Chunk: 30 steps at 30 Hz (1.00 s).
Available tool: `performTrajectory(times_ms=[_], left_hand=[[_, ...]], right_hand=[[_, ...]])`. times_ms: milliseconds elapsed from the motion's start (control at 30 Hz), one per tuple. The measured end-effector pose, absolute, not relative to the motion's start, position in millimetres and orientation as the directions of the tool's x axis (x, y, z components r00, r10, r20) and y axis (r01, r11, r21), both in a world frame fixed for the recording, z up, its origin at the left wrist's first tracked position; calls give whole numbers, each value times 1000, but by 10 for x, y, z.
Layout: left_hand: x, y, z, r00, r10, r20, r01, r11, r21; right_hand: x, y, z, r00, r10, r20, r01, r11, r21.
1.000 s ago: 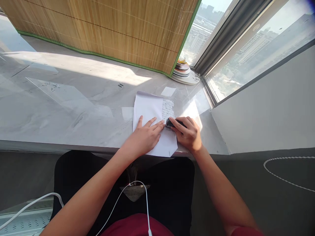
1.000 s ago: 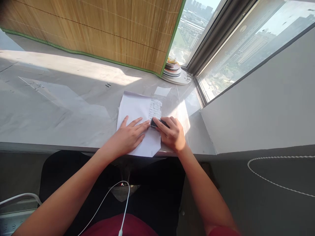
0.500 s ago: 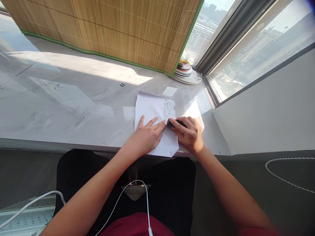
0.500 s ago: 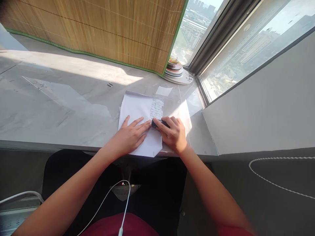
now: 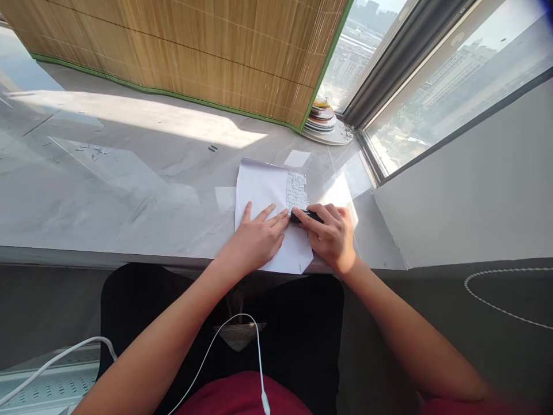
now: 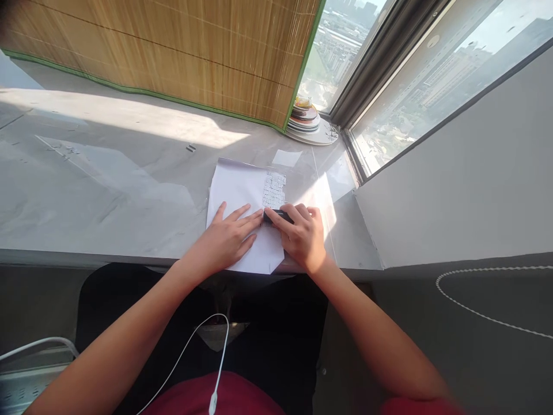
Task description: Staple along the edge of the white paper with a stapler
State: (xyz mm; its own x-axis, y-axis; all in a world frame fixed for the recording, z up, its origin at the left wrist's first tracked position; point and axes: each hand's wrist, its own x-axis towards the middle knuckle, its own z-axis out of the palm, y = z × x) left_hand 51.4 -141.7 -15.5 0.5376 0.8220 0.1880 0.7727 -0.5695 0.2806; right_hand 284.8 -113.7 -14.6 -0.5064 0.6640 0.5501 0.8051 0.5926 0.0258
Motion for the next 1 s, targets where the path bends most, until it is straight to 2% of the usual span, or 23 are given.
performTrajectory(times_ms=[200,300,600,1000], left_hand=[[511,-1412,-148,549,816,181,768,-577,278],[512,-1411,-138,539,823,177,772,-567,288],[514,-1409,-136,538,827,164,777,-561,285],[514,-1394,-165,540,816,207,756,-578,308]], right_hand=[[2869,-1106,-185,-398,684,612,776,606,-172],[2877,-1096,-184,-381,688,617,757,616,-219],[2894,-1122,-216,-256,715,651,806,530,-264],[2882,-1131,-199,-200,756,623,830,469,-302]])
